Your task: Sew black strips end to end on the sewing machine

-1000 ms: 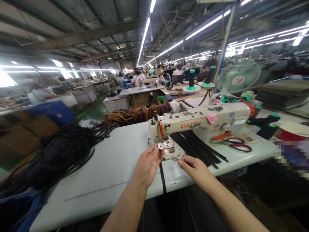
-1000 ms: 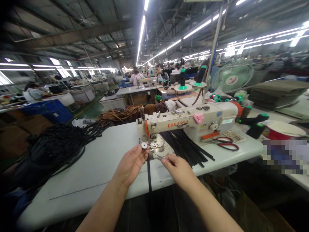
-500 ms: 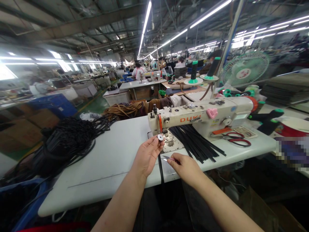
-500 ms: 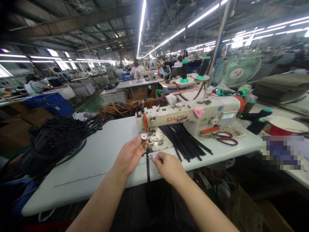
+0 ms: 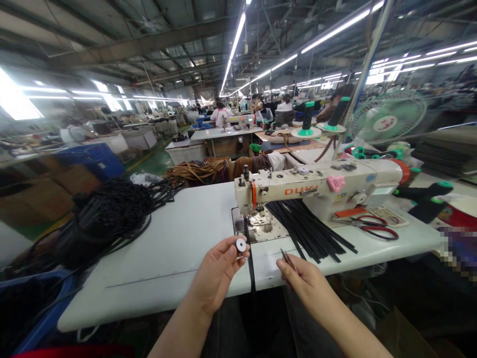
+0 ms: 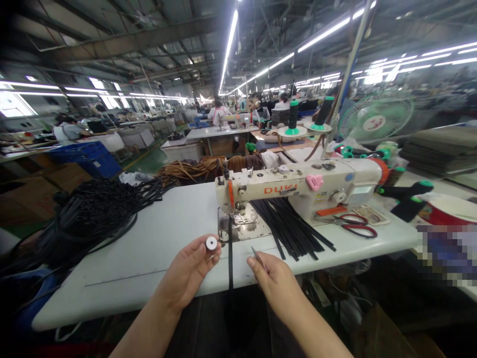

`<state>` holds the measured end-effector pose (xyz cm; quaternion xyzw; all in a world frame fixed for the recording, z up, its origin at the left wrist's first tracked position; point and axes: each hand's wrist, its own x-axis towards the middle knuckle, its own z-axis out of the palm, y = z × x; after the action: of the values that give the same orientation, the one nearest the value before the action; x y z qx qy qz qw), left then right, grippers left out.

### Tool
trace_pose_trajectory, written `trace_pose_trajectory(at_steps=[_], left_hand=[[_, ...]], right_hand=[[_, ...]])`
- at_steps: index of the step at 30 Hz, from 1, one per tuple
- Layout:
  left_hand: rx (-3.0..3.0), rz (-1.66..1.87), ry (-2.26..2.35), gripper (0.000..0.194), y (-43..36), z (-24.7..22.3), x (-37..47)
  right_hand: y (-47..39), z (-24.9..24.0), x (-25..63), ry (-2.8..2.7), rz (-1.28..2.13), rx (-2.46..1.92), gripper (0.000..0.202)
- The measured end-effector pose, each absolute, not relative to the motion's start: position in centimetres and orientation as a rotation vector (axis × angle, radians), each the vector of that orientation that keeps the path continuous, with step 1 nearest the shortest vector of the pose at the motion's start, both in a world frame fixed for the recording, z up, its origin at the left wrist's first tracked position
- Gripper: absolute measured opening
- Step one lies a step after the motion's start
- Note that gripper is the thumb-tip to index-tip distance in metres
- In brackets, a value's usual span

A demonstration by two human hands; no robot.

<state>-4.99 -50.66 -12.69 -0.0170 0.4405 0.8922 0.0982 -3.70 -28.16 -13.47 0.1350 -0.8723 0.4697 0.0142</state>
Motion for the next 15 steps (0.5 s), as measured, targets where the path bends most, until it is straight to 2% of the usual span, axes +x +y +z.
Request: trace_pose_trajectory(at_steps=[3,7,11,15], left_hand=[[-0.085,2.52,1.341,0.04,-50.7,-14.6,-3.2],[0.056,2.394,1.368,0.037,-49.7,-16.3,-1.2],[0.124,2.375,1.355,0.041,-49.1,-17.7,-0.5],[0.215,2.344,1.382,0.052,-49.4,-18.2,-0.7]], right_hand=[[-28.7,-12.7,-2.3,-2.488,1.392,0.722,0.023],[-29.8,-13.3,-1.2,-2.376,0.962,1.056,0.039],[-30.0,-15.2,-1.6,-2.247,0.622,1.17,0.037],[-29.1,-15.8,-2.6,-2.258,0.529,1.25,0.033]])
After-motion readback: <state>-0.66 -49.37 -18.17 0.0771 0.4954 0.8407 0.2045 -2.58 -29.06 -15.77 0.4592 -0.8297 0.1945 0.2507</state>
